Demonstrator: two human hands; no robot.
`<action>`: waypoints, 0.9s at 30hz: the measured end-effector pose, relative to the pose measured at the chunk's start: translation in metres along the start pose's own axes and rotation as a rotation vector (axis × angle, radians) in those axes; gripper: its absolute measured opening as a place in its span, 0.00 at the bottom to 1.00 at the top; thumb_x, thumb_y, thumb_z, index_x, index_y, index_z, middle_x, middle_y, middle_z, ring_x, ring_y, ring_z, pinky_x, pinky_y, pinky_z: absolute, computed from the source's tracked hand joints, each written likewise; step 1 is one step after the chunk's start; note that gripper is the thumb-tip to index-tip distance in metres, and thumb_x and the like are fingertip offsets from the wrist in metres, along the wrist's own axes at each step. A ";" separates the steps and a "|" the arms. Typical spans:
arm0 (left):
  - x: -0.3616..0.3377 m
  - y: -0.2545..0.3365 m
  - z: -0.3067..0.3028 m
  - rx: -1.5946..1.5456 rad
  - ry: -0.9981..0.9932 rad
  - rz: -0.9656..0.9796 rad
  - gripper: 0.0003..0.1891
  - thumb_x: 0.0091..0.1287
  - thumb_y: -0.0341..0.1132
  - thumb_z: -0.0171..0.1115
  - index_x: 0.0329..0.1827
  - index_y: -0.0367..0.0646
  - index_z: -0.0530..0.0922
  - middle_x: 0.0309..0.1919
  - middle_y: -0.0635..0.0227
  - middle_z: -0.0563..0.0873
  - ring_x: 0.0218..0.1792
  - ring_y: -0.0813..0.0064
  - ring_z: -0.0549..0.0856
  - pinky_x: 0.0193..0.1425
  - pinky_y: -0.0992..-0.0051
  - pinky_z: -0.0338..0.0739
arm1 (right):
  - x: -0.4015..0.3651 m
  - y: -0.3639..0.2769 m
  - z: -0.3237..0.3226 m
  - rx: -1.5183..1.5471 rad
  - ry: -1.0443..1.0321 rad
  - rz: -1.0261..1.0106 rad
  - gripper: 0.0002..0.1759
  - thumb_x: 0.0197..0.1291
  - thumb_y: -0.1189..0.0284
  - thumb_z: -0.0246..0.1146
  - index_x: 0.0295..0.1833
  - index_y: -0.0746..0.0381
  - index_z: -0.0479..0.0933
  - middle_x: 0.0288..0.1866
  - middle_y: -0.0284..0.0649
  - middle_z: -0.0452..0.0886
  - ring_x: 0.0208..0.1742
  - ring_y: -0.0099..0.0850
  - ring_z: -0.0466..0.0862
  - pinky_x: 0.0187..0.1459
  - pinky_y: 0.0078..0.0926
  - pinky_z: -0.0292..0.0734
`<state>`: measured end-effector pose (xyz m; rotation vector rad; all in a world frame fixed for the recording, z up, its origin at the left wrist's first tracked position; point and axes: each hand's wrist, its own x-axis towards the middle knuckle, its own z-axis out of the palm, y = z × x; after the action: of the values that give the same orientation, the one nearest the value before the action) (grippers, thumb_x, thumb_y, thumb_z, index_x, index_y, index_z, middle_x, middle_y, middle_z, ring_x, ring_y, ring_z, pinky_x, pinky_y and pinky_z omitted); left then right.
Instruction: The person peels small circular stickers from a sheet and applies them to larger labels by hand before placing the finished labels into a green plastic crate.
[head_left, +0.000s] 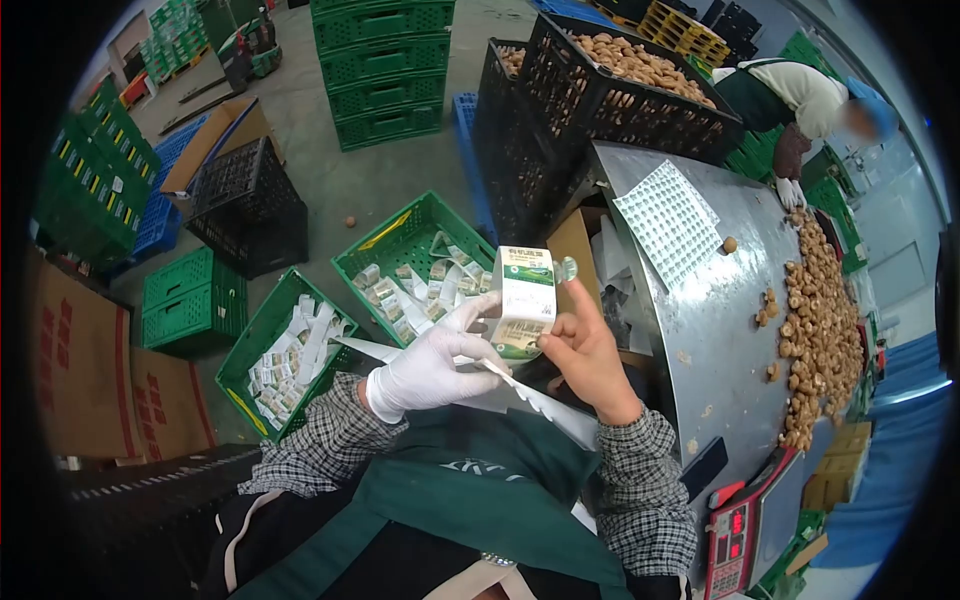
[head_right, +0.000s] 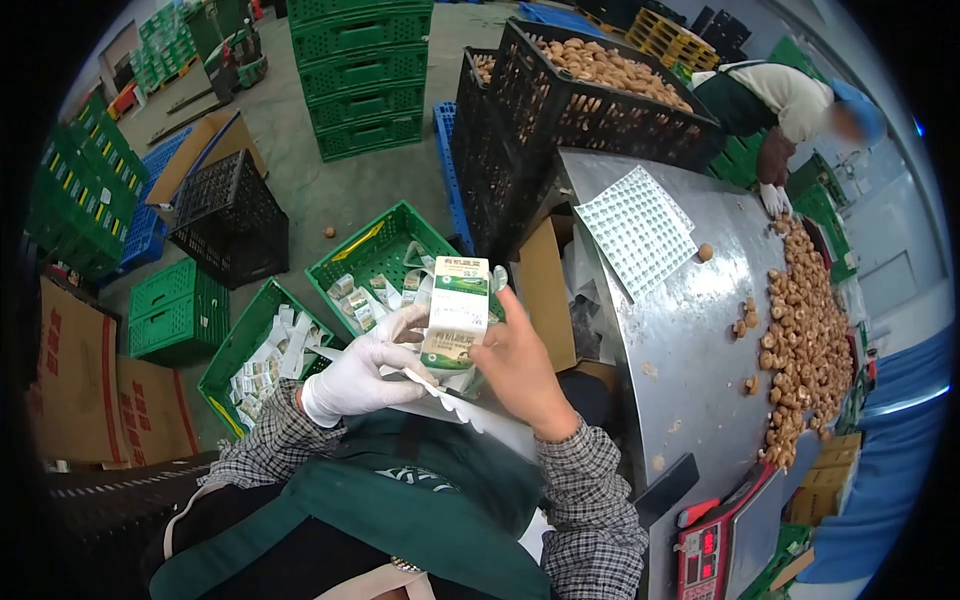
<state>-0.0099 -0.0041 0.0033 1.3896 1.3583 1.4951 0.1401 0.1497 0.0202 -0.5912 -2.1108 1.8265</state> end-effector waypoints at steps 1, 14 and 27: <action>-0.003 -0.003 0.001 0.008 -0.063 -0.084 0.06 0.52 0.25 0.65 0.34 0.41 0.84 0.53 0.58 0.74 0.55 0.66 0.74 0.59 0.70 0.67 | -0.001 -0.003 0.001 0.094 0.018 -0.019 0.42 0.58 0.84 0.55 0.73 0.64 0.41 0.36 0.36 0.76 0.33 0.15 0.74 0.32 0.10 0.69; -0.002 -0.019 0.030 0.285 0.049 0.152 0.04 0.54 0.26 0.60 0.32 0.40 0.78 0.32 0.60 0.79 0.34 0.63 0.81 0.37 0.70 0.76 | -0.005 0.003 0.009 0.034 0.160 -0.145 0.06 0.58 0.79 0.58 0.41 0.69 0.73 0.50 0.41 0.70 0.50 0.27 0.73 0.51 0.22 0.68; -0.006 -0.005 0.021 0.493 -0.258 0.068 0.06 0.49 0.27 0.62 0.31 0.44 0.81 0.31 0.62 0.81 0.40 0.65 0.80 0.46 0.63 0.73 | 0.013 -0.011 0.001 0.348 0.193 -0.067 0.28 0.60 0.79 0.57 0.66 0.64 0.59 0.31 0.31 0.74 0.22 0.13 0.68 0.23 0.09 0.63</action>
<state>0.0113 -0.0039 -0.0055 1.8739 1.5849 1.0059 0.1271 0.1534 0.0306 -0.5739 -1.6206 1.9506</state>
